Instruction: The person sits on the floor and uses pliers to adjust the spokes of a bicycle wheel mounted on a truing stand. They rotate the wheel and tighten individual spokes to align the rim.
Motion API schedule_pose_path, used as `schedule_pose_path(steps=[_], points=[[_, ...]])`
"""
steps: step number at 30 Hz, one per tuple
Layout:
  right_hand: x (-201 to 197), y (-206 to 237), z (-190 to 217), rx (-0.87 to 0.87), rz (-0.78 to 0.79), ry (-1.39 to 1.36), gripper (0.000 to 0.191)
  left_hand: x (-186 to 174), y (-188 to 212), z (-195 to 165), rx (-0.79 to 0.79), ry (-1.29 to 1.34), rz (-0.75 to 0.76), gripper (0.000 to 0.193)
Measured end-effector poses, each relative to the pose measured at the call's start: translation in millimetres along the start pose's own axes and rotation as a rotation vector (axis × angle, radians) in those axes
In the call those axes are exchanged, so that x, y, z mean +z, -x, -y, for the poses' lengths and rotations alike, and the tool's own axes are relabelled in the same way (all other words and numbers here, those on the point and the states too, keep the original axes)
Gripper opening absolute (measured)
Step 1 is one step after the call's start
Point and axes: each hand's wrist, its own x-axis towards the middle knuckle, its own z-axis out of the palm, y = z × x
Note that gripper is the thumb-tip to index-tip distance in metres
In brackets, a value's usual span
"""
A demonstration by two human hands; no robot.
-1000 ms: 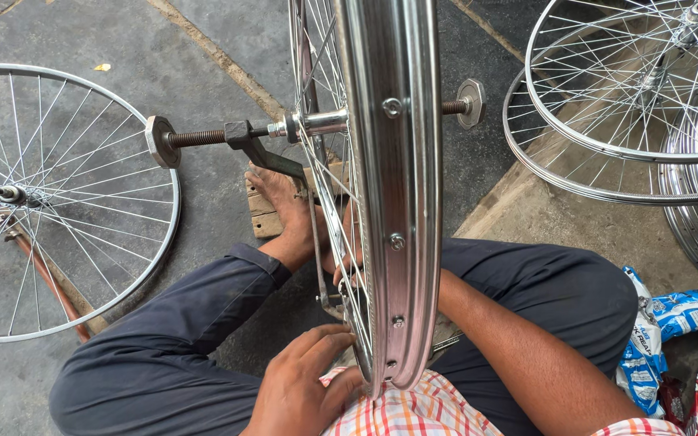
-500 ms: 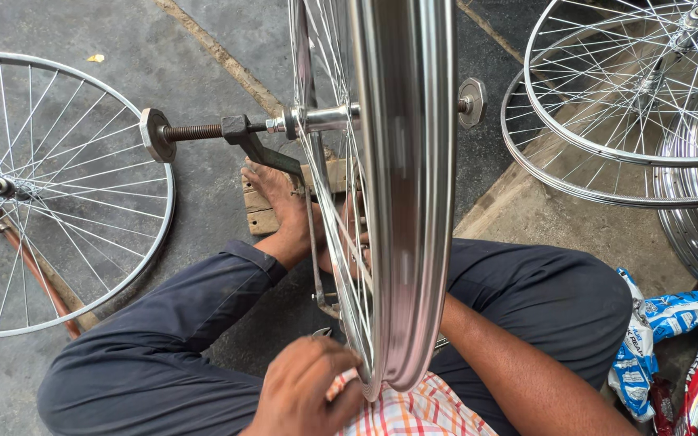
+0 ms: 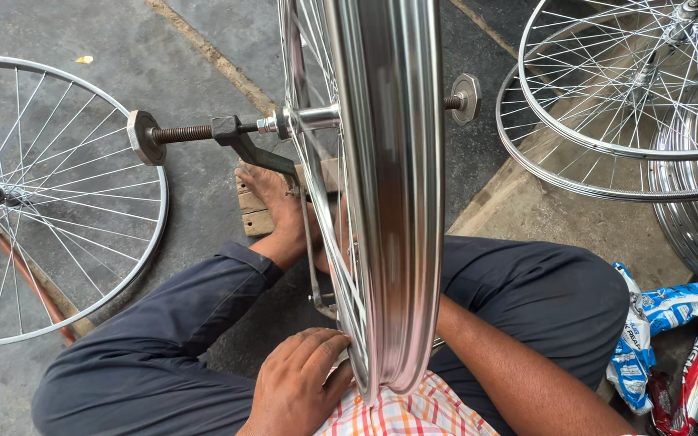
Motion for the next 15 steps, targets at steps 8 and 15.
schedule_pose_path(steps=[8, 15], points=[[3.4, 1.2, 3.9, -0.003, -0.003, -0.032, 0.031, -1.9, -1.3, -3.3, 0.066, -0.03, -0.04, 0.032], [8.3, 0.9, 4.9, -0.008, -0.003, -0.06, 0.031, -6.6, -5.3, -3.6, 0.086, -0.036, -0.006, 0.03]])
